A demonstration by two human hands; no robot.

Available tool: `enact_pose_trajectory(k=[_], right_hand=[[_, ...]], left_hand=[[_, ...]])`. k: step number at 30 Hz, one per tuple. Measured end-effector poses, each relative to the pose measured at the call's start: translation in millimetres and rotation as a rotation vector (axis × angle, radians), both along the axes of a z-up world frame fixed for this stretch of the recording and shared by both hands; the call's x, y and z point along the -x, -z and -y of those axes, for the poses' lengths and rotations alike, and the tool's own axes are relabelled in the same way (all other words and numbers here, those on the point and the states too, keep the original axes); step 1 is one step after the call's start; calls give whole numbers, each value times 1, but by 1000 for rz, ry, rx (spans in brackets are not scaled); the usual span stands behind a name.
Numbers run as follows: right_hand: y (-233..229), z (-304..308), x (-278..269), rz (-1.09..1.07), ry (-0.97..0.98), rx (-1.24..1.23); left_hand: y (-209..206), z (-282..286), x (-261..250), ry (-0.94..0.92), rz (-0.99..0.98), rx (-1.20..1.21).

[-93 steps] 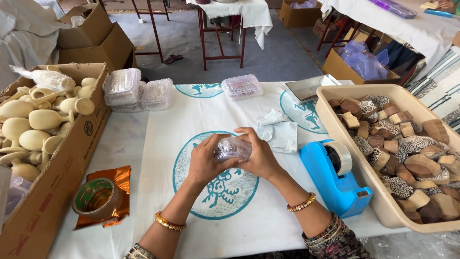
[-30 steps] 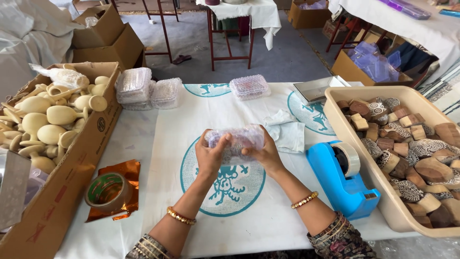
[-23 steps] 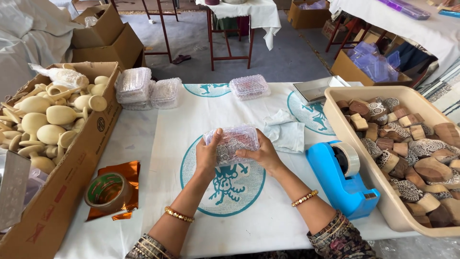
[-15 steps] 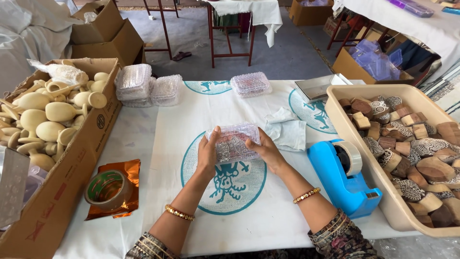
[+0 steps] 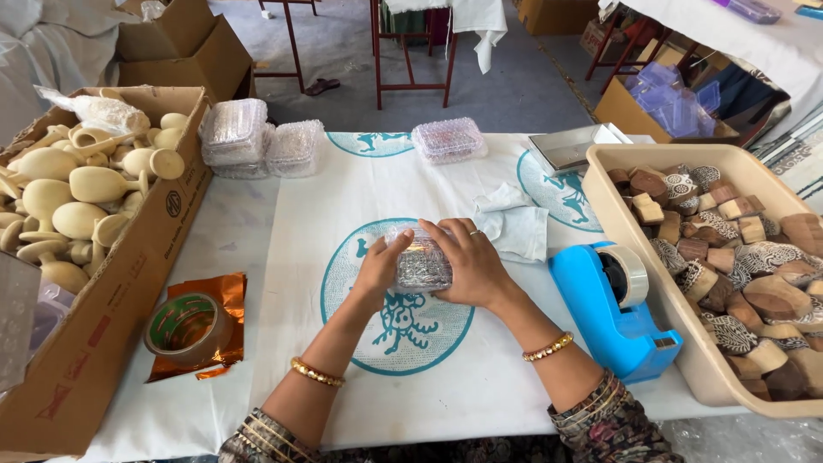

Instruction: The person wraps a small, rectangular object in bubble wrap on a table. They fold the bubble wrap around the item and then use a tape dispenser to secure the package with clear tape.

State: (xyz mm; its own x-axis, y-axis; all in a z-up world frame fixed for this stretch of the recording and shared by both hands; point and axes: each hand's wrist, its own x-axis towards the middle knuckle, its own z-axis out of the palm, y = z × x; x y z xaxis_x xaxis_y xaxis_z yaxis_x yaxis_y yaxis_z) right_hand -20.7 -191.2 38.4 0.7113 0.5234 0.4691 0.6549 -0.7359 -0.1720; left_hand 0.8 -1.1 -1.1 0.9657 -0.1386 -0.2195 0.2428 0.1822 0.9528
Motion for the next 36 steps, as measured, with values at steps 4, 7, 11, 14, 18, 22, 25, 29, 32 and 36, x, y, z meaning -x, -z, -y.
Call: enact_pose_trajectory(k=[4,7,11,14,18,22,25,29,32,36], right_hand=[[2,1,-1,-89,-15,-23],[10,1,-6,-154,-30,-29],[16,-1,-11,-229,-17,2],[18,-1,-15,-244,-4,43],[19,-3,-16,-282,13,115],[37,5,-24,-273,-17,82],[36,5,-22,-277,-50,31],[17,8,-16,-289,-55,-25],[28,16,-22,-283,-69,-14],[37,16,-26,-418,-9,9]], left_hand=[[12,-4,-9,-31,-29,-3],[6,-2,-6,-50,-29,-74],[-1,-7,-4,2,75,-667],[0,-10,1,-97,399,-970],[-13,-9,11,-245,1153,-1034],[-27,-10,15,67,752,-908],[-40,-16,20,188,511,-1023],[6,-33,-10,321,631,-803],[11,-36,-14,423,577,-829],[9,-31,-14,447,467,-947]])
